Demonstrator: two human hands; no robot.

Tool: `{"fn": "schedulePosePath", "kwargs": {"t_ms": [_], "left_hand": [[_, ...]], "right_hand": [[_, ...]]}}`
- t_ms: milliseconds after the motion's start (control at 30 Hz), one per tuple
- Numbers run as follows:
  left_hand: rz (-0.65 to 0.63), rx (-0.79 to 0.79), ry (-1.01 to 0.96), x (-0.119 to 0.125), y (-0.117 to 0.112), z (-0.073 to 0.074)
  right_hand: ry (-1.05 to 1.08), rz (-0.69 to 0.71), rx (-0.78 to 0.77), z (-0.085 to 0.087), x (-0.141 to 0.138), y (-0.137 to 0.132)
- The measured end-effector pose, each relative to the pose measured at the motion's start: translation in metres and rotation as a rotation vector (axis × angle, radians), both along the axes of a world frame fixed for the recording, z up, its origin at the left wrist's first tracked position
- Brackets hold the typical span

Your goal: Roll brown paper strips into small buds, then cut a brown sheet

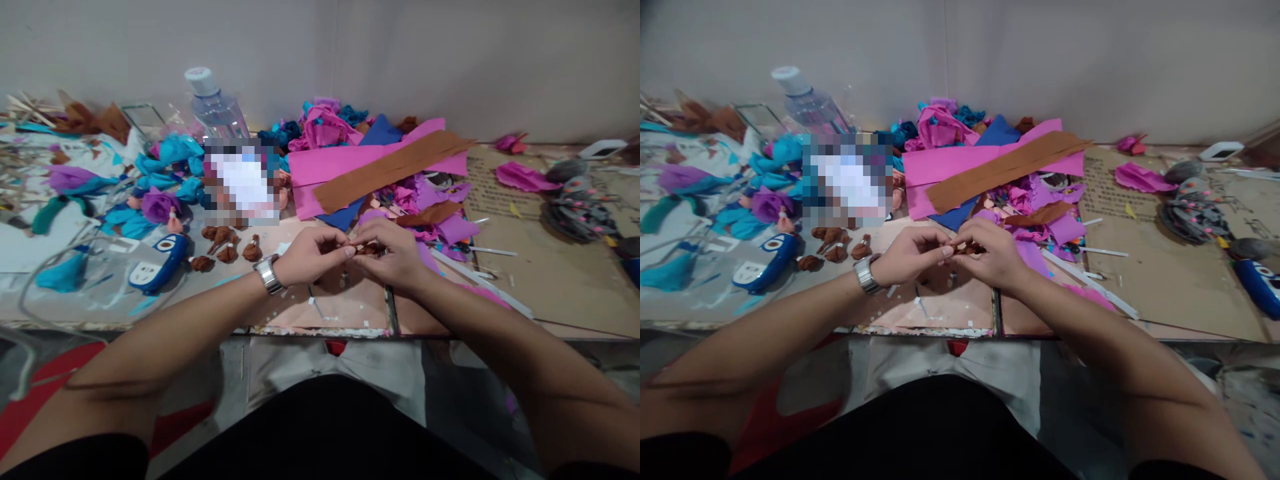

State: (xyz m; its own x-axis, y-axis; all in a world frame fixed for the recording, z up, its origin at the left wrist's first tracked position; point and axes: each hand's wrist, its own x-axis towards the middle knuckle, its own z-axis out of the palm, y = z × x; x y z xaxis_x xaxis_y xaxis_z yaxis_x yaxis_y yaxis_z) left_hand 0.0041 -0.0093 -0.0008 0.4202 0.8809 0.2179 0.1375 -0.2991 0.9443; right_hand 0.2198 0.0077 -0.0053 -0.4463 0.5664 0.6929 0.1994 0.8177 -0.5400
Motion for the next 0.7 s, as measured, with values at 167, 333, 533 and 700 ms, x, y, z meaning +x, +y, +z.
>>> {"fn": "schedulePosePath", "kwargs": {"t_ms": [167, 333, 533, 700], "left_hand": [[-0.074, -0.015, 0.015, -0.006, 0.006, 0.004], [-0.192, -0.025, -0.010, -0.009, 0.011, 0.002], [-0.239, -0.010, -0.007, -0.009, 0.011, 0.003], [-0.132, 0.101, 0.017, -0.008, 0.007, 0.002]], "right_hand": [[-0.078, 0.040, -0.002, 0.005, 0.003, 0.001], [-0.060, 0.076, 0.007, 0.002, 0.002, 0.001], [-0.046, 0.082, 0.007, 0.001, 0.001, 0.001], [-0.016, 0.025, 0.032, 0.001, 0.002, 0.001]]}}
